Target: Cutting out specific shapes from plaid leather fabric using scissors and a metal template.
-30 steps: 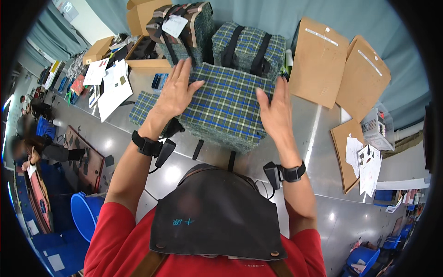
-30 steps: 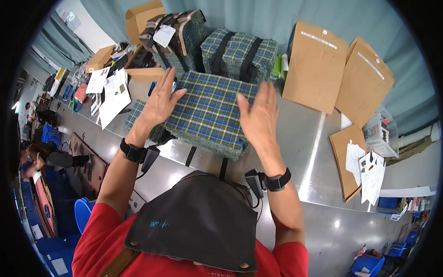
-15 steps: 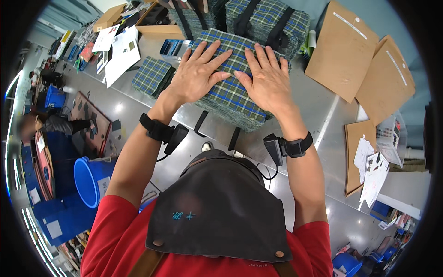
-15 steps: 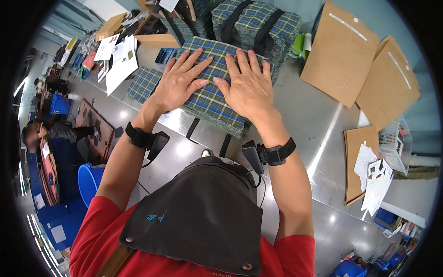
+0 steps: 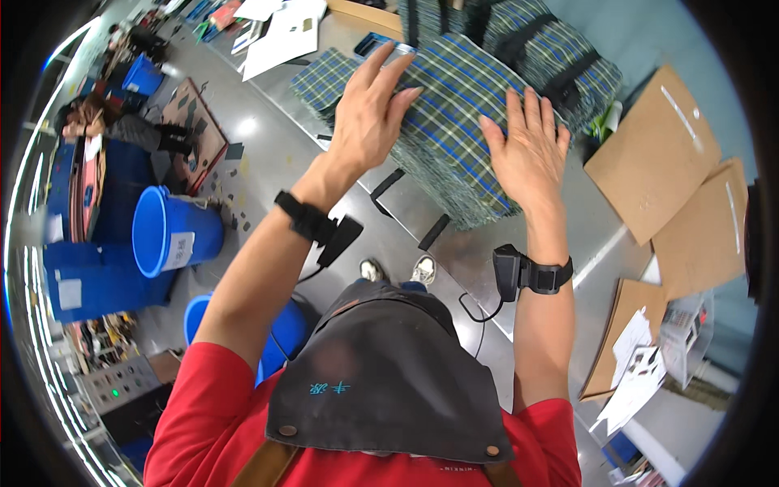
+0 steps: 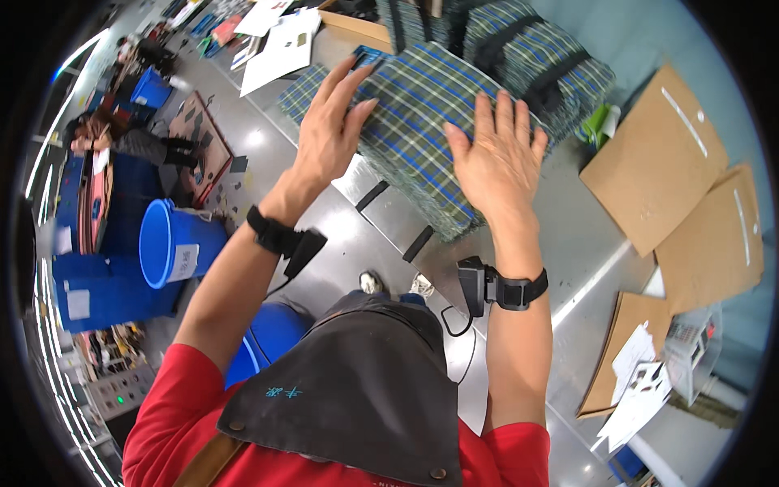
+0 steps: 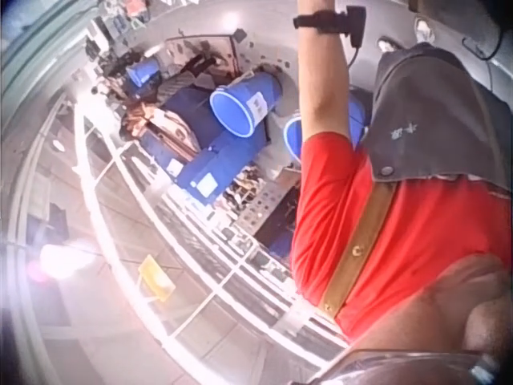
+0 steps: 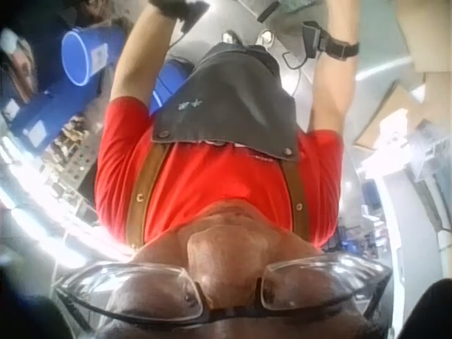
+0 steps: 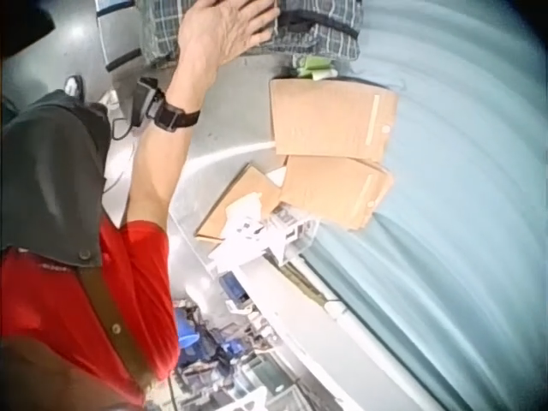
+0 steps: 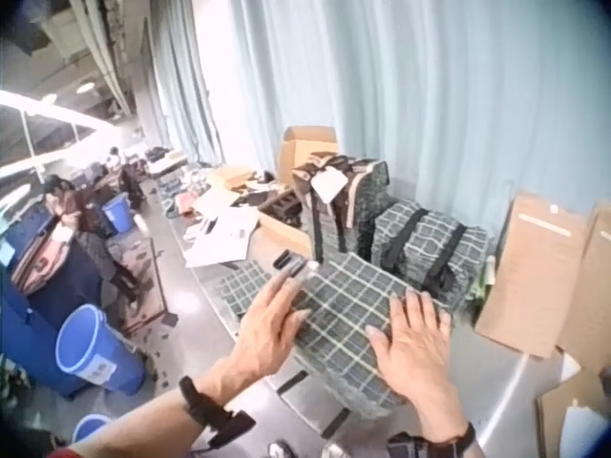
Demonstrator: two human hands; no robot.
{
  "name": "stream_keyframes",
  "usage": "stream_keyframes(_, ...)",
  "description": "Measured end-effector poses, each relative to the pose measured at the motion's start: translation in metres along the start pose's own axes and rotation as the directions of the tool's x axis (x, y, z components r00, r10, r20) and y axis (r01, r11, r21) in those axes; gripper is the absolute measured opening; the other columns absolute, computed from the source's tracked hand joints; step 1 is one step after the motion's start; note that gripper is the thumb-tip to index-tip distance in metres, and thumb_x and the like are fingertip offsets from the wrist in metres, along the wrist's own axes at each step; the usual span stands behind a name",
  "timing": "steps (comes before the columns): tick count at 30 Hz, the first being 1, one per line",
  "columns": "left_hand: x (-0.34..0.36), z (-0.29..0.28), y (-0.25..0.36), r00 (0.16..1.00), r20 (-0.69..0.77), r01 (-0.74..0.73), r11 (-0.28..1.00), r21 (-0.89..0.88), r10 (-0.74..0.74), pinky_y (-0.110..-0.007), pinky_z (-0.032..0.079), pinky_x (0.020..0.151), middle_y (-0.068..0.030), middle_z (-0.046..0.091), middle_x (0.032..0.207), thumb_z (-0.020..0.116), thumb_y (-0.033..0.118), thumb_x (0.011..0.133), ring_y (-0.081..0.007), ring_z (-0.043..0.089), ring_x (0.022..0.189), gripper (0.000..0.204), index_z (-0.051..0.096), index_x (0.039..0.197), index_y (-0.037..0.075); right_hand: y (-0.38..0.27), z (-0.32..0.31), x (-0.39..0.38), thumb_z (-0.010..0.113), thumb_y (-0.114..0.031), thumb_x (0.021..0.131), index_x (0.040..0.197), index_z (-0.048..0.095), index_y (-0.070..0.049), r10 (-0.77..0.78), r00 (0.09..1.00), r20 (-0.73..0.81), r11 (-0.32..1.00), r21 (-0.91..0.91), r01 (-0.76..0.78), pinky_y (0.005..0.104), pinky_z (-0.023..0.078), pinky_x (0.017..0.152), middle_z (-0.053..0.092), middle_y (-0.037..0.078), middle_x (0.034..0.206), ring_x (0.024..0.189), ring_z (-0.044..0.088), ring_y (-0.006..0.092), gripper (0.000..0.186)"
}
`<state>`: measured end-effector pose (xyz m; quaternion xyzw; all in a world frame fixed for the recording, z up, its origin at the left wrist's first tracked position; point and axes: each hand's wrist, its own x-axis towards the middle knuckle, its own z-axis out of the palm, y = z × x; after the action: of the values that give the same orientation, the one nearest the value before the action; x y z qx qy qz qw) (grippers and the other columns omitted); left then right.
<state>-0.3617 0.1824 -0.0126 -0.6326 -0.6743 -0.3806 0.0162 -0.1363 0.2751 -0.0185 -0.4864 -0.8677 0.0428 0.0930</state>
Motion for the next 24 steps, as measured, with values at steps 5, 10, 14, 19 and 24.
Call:
stream_keyframes(5,-0.136,-0.097,-0.022,0.869,-0.022,0.494,0.869,-0.001,-0.494,-0.044,0.054,0.08,-0.0218,0.069,0.107,0.066,0.016,0.097,-0.0394,0.067,0.093,0.028,0.066,0.123,0.004,0.011,0.006,0.007,0.059,-0.044,0.099,0.138,0.06,-0.004,-0.242,0.96,-0.138,0.97,-0.004,0.244,0.0529,0.037,0.113,0.055,0.021,0.147,0.139,0.048,0.0394,0.056)
stream_keyframes(10,-0.32,-0.197,0.009,0.591,-0.083,0.804,0.594,-0.018,-0.802,-0.042,0.056,0.078,-0.0207,0.073,0.099,0.064,0.019,0.1,-0.0368,0.072,0.09,0.023,0.073,0.111,0.001,0.015,-0.059,-0.033,0.059,-0.033,0.104,0.133,0.065,0.001,-0.044,0.988,0.146,0.979,0.202,0.014,0.0386,0.049,0.102,0.068,0.025,0.128,0.12,0.064,0.0356,0.044)
stream_keyframes(14,-0.453,-0.277,0.076,0.324,-0.459,0.921,0.387,-0.049,-0.827,-0.041,0.055,0.077,-0.0195,0.074,0.097,0.064,0.017,0.099,-0.0342,0.071,0.088,0.021,0.073,0.11,0.0,0.017,-0.05,-0.05,0.057,-0.035,0.105,0.127,0.066,0.006,-0.105,0.991,-0.08,0.96,0.251,0.122,0.0365,0.05,0.1,0.07,0.024,0.125,0.114,0.068,0.0334,0.048)
stream_keyframes(19,-0.575,-0.325,0.164,0.023,-0.697,0.971,0.183,-0.156,-0.716,-0.039,0.054,0.076,-0.0175,0.074,0.095,0.065,0.014,0.098,-0.0302,0.071,0.087,0.019,0.073,0.109,0.0,-0.163,-0.036,-0.089,0.059,-0.022,0.106,0.121,0.068,0.009,-0.463,0.886,-0.035,0.682,0.625,0.381,0.0319,0.052,0.096,0.074,0.015,0.114,0.108,0.069,0.0206,0.035)
stream_keyframes(24,-0.653,-0.344,0.239,-0.21,-0.736,0.938,0.079,-0.337,-0.643,-0.04,0.055,0.078,-0.0184,0.073,0.098,0.064,0.014,0.099,-0.0326,0.071,0.09,0.02,0.072,0.111,-0.001,-0.385,-0.067,-0.256,0.063,-0.011,0.103,0.113,0.07,0.009,-0.822,0.569,-0.014,0.321,0.815,0.483,0.0279,0.053,0.085,0.075,0.01,0.1,0.091,0.066,0.014,0.024)
